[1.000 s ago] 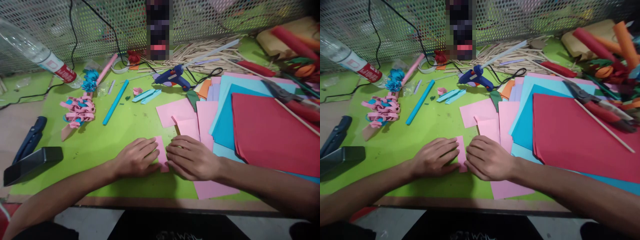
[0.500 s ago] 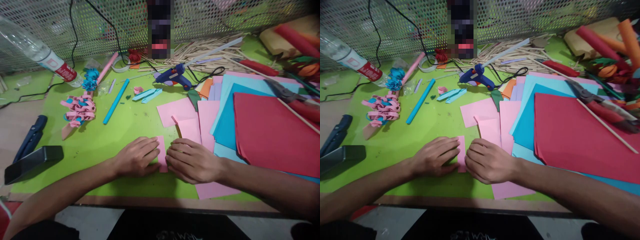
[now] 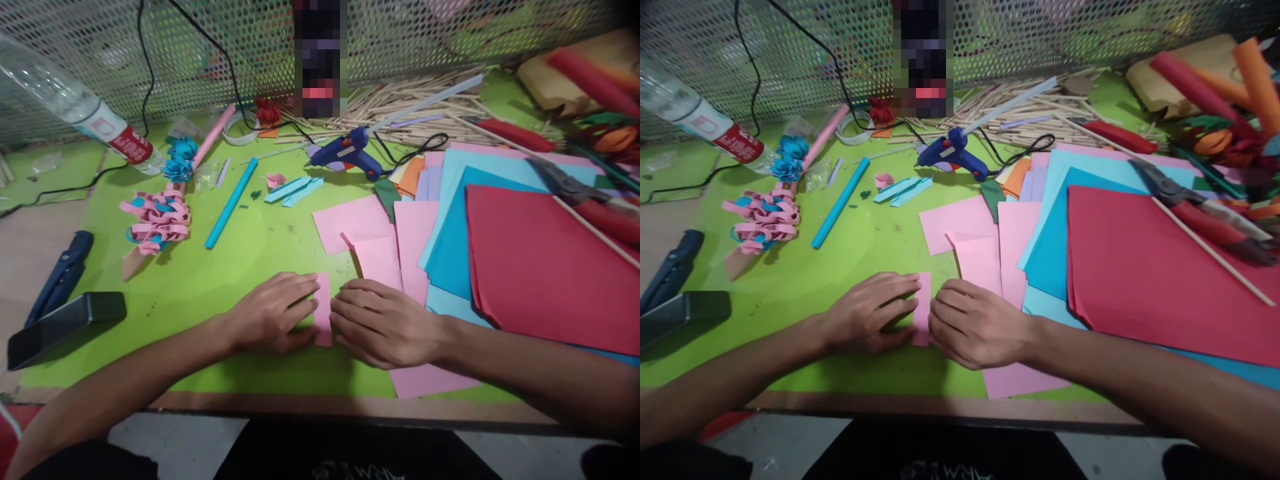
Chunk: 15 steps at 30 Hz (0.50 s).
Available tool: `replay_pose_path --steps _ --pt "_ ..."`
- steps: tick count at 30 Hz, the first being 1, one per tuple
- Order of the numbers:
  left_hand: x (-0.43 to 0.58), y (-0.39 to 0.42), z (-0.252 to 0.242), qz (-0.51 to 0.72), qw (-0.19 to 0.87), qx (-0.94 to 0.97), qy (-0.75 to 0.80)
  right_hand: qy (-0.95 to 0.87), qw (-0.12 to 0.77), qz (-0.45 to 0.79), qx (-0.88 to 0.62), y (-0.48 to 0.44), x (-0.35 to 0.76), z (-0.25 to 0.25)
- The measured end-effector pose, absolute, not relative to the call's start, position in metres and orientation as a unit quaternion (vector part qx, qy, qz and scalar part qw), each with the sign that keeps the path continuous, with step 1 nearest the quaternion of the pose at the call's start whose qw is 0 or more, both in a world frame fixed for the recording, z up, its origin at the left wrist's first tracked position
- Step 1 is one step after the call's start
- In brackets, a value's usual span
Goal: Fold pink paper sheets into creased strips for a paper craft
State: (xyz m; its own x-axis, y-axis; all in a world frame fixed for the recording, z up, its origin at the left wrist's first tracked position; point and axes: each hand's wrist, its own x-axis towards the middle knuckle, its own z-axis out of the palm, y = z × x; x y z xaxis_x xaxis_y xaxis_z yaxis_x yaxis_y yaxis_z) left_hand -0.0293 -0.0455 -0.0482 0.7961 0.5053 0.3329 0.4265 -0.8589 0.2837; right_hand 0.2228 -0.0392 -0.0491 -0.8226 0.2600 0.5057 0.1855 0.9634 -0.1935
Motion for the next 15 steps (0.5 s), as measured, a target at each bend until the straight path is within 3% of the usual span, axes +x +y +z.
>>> replay_pose_path --steps 15 --pt "-0.0298 -0.0449 -0.0483 0.193 0.111 0.944 0.242 -0.950 0.287 0.064 -0.102 -0.0404 0.2240 -0.0511"
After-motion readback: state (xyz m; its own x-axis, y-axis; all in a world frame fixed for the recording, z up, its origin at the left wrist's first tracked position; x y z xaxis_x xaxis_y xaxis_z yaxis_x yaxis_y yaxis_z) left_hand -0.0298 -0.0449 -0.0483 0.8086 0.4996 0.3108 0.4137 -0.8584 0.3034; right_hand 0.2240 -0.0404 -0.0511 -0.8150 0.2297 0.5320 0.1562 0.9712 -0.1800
